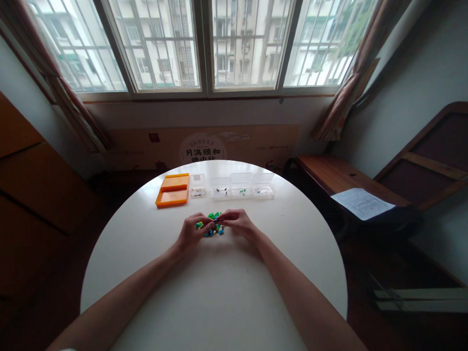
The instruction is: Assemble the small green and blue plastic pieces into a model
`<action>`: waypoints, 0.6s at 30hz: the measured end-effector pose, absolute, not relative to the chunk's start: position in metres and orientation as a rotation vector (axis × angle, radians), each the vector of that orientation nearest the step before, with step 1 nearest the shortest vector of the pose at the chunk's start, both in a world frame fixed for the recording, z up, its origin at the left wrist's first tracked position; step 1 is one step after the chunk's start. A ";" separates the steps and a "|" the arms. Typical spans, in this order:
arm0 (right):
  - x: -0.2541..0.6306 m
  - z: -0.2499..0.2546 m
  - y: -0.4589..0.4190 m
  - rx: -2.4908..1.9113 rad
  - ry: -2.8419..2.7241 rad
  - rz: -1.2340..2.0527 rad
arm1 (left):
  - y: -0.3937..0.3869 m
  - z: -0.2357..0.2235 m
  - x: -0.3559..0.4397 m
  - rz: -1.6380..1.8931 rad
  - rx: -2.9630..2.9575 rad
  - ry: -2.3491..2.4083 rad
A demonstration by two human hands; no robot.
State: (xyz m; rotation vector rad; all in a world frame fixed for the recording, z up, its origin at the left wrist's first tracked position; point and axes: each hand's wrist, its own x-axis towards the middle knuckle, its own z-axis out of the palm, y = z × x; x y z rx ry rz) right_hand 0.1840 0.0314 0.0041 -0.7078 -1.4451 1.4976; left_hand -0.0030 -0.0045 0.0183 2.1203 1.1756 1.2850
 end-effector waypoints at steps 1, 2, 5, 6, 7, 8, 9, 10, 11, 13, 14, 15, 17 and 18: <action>0.184 0.003 0.032 -0.706 -1.446 1.504 | -0.005 0.018 -0.003 1.285 2.126 1.174; 0.184 0.003 0.032 -0.706 -1.448 1.507 | -0.005 0.018 -0.003 1.285 2.139 1.176; 0.184 0.002 0.033 -0.713 -1.472 1.496 | -0.005 0.019 -0.003 1.289 2.204 1.208; 0.184 0.002 0.033 -0.720 -1.482 1.486 | -0.005 0.019 -0.003 1.292 2.224 1.224; 0.184 0.003 0.032 -0.728 -1.490 1.475 | -0.006 0.019 -0.003 1.292 2.238 1.239; 0.184 0.003 0.032 -0.738 -1.496 1.464 | -0.006 0.019 -0.003 1.289 2.248 1.250; 0.184 0.004 0.032 -0.748 -1.501 1.453 | -0.005 0.018 -0.003 1.287 2.254 1.255; 0.184 0.004 0.032 -0.758 -1.503 1.443 | -0.005 0.018 -0.003 1.285 2.259 1.257; 0.184 0.005 0.032 -0.766 -1.507 1.436 | -0.005 0.017 -0.004 1.284 2.263 1.258; 0.184 0.005 0.032 -0.772 -1.511 1.428 | -0.004 0.016 -0.004 1.289 2.260 1.253; 0.184 0.006 0.032 -0.772 -1.509 1.427 | -0.004 0.015 -0.005 1.296 2.250 1.250; 0.184 0.006 0.032 -0.770 -1.506 1.429 | -0.004 0.015 -0.005 1.305 2.235 1.244; 0.185 0.006 0.032 -0.761 -1.496 1.442 | -0.004 0.015 -0.005 1.323 2.198 1.227; 0.185 0.006 0.031 -0.757 -1.488 1.451 | -0.004 0.016 -0.005 1.332 2.179 1.220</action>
